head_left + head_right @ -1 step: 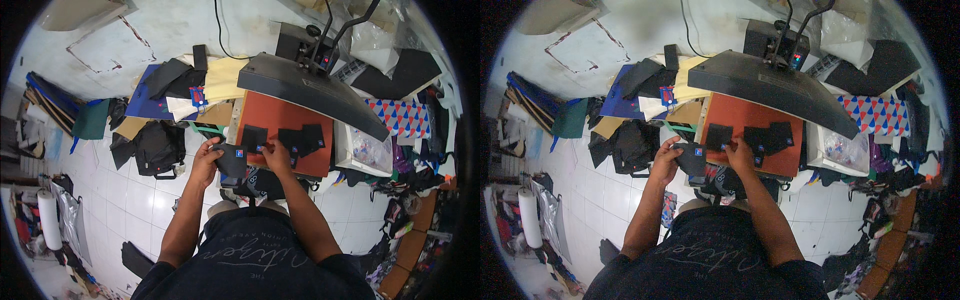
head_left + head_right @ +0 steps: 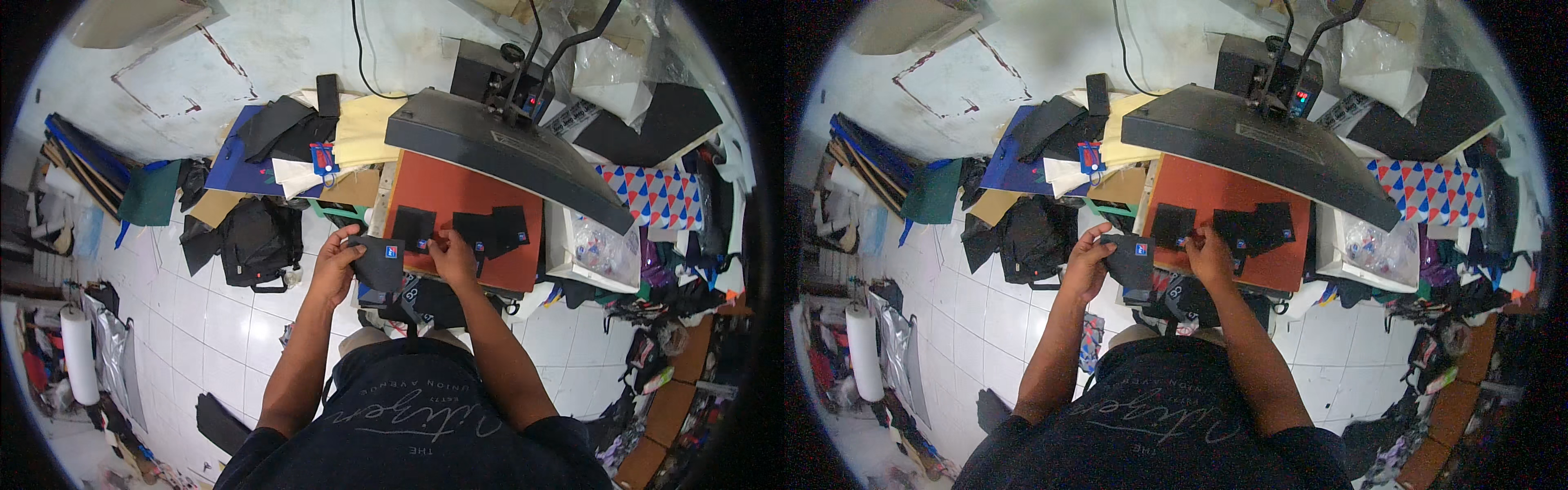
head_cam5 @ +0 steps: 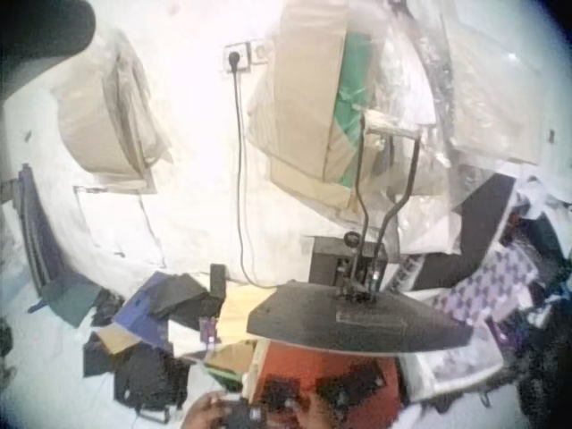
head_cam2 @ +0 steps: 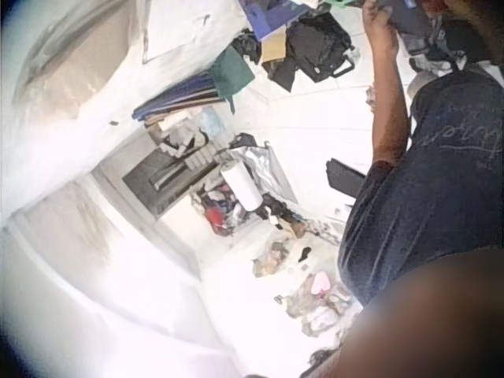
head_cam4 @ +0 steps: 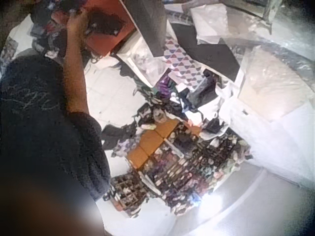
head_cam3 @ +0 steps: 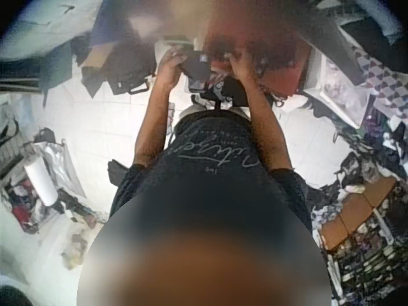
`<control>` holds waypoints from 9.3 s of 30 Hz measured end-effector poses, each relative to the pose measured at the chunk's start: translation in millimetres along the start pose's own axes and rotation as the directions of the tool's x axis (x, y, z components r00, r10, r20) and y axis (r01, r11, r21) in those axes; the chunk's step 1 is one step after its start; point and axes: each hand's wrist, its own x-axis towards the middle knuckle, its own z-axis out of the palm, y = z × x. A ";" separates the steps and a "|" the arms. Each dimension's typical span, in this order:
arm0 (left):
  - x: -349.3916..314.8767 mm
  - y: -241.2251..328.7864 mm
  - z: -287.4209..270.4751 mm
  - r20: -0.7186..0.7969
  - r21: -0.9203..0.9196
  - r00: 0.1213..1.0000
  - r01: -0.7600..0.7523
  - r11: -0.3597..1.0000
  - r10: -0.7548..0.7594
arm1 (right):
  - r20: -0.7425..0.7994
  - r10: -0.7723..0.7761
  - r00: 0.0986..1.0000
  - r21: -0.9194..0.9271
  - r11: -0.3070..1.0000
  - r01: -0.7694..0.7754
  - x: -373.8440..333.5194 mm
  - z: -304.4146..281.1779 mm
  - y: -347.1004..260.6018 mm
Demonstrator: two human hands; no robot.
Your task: The person places small black rectangular items on a red board, then applies patterned triangular transfers to each item. They use a heat press to apply pressure and heat, then remove the finished items and repeat the process with new items.
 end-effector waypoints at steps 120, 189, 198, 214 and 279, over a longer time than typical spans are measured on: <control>-150.0 -214.5 16.0 -0.175 0.905 0.941 0.037 0.424 0.291 | -0.172 -0.087 0.981 -0.203 0.978 0.051 145.9 -85.5 108.9; 33.1 -182.7 135.9 0.040 0.995 0.932 -0.068 0.066 0.360 | -0.126 0.003 0.992 -0.400 0.915 -0.053 38.7 -74.0 88.3; 43.4 -187.0 125.2 0.010 0.994 0.953 -0.042 0.099 0.304 | -0.041 0.012 0.999 -0.255 0.967 -0.022 39.8 -83.9 95.7; 60.3 -180.8 121.9 -0.016 0.955 0.968 -0.059 0.289 0.250 | -0.266 -0.050 0.963 0.005 0.999 0.053 -8.7 -132.2 183.3; 183.8 -123.0 155.6 0.787 0.435 0.584 -0.755 -0.490 -0.201 | -0.179 0.711 0.680 -0.011 0.690 -0.724 -436.2 41.9 234.0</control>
